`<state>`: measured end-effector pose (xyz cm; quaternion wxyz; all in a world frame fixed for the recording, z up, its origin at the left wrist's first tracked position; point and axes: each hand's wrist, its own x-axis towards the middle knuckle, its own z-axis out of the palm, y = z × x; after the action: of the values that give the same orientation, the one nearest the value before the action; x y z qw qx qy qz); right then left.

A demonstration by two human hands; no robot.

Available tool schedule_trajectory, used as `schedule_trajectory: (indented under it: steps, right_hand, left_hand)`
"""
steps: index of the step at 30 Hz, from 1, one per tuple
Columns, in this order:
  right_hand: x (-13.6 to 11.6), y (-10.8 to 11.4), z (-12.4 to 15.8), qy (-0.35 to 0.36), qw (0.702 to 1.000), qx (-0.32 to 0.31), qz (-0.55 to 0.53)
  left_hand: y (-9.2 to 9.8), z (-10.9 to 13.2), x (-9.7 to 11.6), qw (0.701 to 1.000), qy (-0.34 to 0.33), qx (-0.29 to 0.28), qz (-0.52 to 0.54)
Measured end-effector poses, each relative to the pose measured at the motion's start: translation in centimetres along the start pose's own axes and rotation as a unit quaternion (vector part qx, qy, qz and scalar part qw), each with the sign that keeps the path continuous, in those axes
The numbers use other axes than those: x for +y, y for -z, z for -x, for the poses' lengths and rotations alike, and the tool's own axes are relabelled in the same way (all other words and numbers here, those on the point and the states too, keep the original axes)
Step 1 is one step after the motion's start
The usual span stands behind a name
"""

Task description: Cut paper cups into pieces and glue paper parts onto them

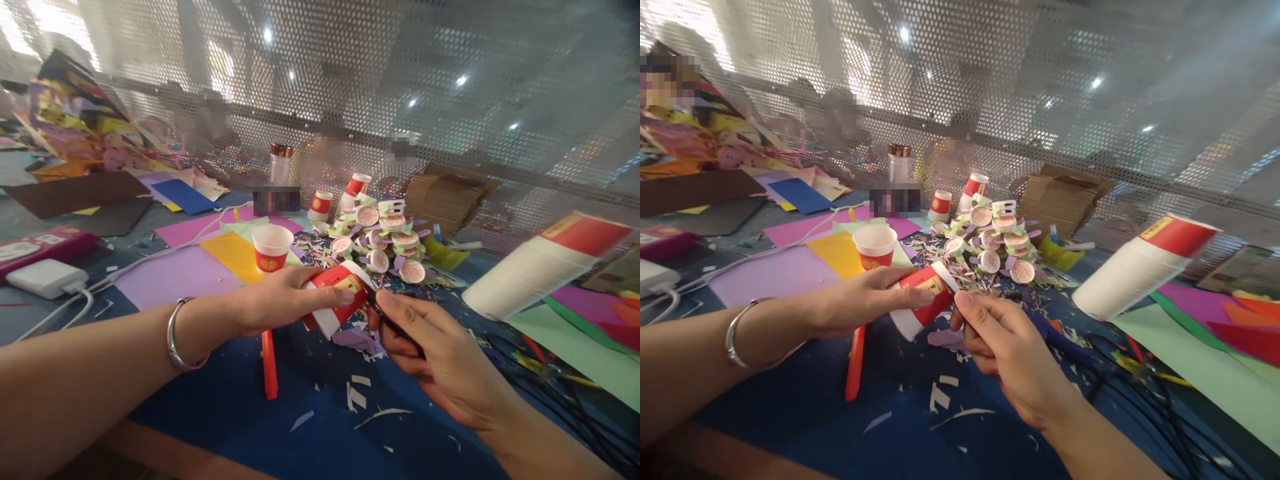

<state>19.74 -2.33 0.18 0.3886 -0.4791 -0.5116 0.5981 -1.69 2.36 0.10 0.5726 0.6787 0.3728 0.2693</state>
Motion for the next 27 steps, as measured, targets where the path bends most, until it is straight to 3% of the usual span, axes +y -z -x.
schedule_trajectory:
  steps: [5, 16, 23, 27]
  right_hand:
    - [-0.24, -0.07, 0.34, 0.023, 0.999, 0.009, 0.022]
    - [0.01, 0.0, 0.27, 0.03, 0.999, -0.005, 0.039]
    - [0.12, -0.21, 0.22, 0.049, 0.997, 0.005, 0.065]
    - [0.17, -0.37, 0.4, 0.064, 0.995, 0.014, 0.081]
  left_hand:
    - [-0.01, 0.32, 0.31, 0.997, -0.035, 0.009, -0.061]
    - [0.31, 0.47, 0.79, 0.994, -0.007, 0.028, -0.106]
    - [0.32, 0.42, 0.6, 0.983, -0.063, 0.05, -0.162]
    - [0.33, 0.51, 0.68, 0.977, -0.06, 0.075, -0.191]
